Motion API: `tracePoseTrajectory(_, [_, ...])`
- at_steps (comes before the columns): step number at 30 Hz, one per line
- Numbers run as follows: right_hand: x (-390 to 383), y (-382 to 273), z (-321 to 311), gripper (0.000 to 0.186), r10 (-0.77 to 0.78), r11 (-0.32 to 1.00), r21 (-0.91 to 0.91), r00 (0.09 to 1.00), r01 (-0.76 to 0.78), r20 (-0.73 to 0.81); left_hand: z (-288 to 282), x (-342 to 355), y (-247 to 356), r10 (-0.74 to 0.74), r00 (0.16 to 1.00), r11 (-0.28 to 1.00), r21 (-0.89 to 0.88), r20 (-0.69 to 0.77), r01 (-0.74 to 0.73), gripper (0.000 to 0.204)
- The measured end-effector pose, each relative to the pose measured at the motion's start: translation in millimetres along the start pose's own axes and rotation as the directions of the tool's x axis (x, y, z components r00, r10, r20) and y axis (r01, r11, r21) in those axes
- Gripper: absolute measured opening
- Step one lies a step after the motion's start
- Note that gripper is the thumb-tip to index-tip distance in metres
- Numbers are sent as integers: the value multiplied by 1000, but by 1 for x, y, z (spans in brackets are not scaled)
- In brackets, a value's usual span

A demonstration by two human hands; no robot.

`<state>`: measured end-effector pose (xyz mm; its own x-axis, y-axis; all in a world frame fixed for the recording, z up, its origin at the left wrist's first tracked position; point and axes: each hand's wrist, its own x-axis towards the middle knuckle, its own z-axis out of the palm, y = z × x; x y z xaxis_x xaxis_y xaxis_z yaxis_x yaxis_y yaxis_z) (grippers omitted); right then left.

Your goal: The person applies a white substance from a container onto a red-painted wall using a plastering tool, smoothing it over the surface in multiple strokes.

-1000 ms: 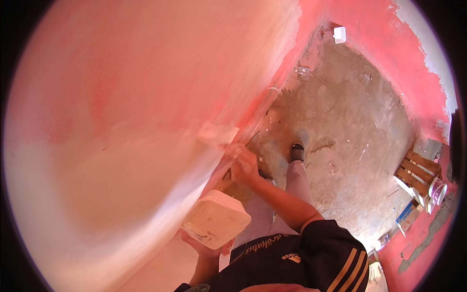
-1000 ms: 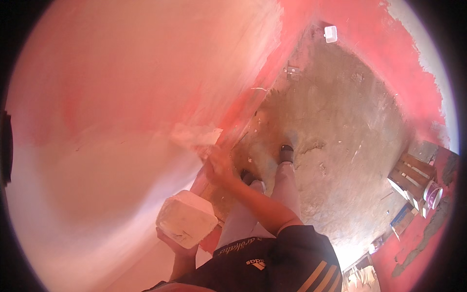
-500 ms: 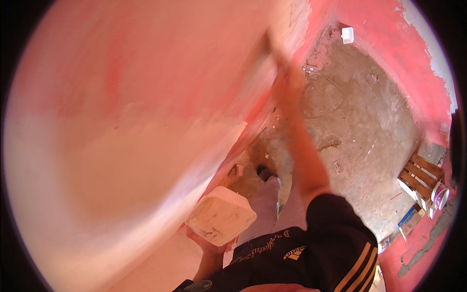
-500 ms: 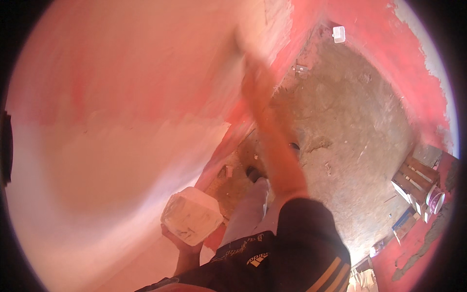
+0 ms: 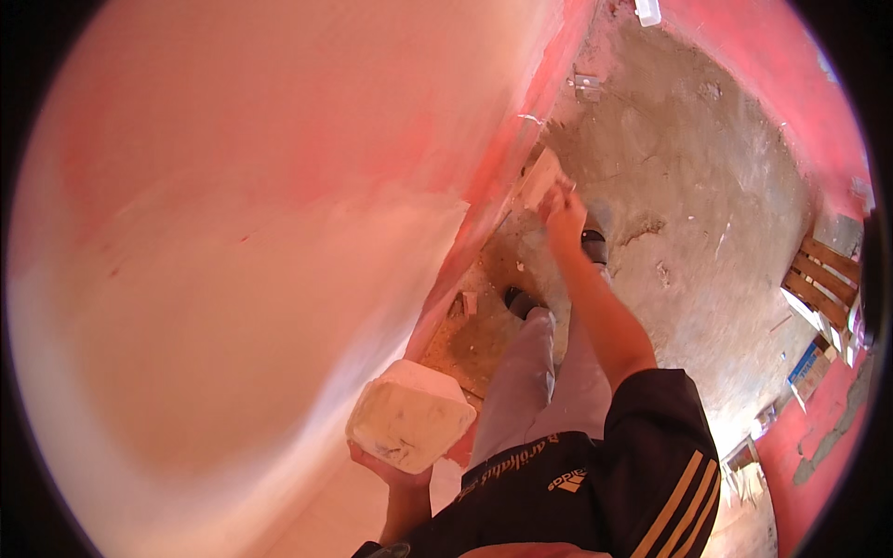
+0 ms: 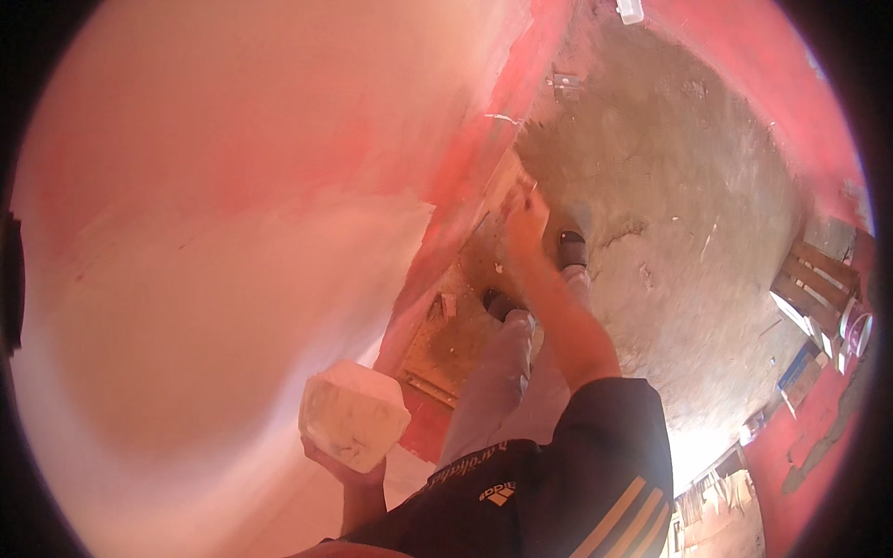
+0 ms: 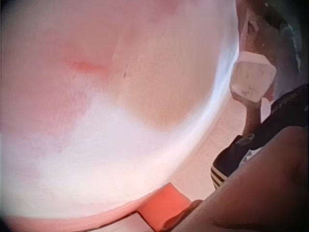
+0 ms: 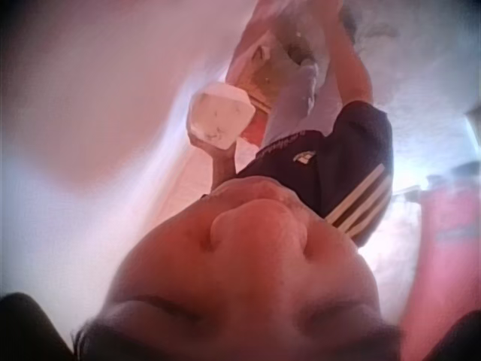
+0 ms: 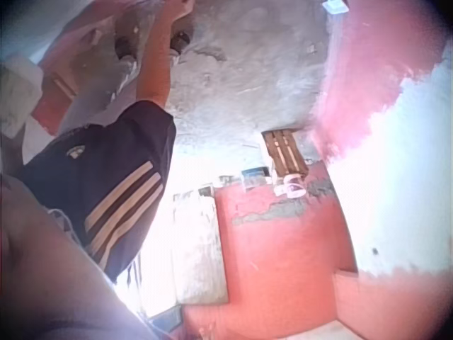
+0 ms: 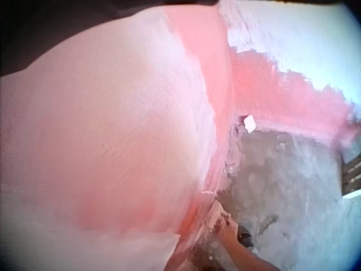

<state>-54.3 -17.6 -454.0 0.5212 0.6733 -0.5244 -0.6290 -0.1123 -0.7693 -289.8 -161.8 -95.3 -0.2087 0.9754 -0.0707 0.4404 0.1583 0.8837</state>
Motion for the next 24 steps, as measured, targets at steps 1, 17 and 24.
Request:
tracePoseTrajectory(1, [27, -6, 1, 24, -3, 999, 36, 1000, 3, 0, 3, -1, -1, -113, 993, 991, -74, -26, 111, 51])
tracePoseTrajectory(17, [-91, 120, 7, 29, -363, 725, -505, 883, 468, 297, -8, 7, -4, -594, 796, 534, -682, 117, 499, 76])
tracePoseTrajectory(24, [148, -9, 46, 23, -492, 827, -330, 870, 454, -38, -3, 4, -12, -501, 847, 582, -655, 178, 482, 59])
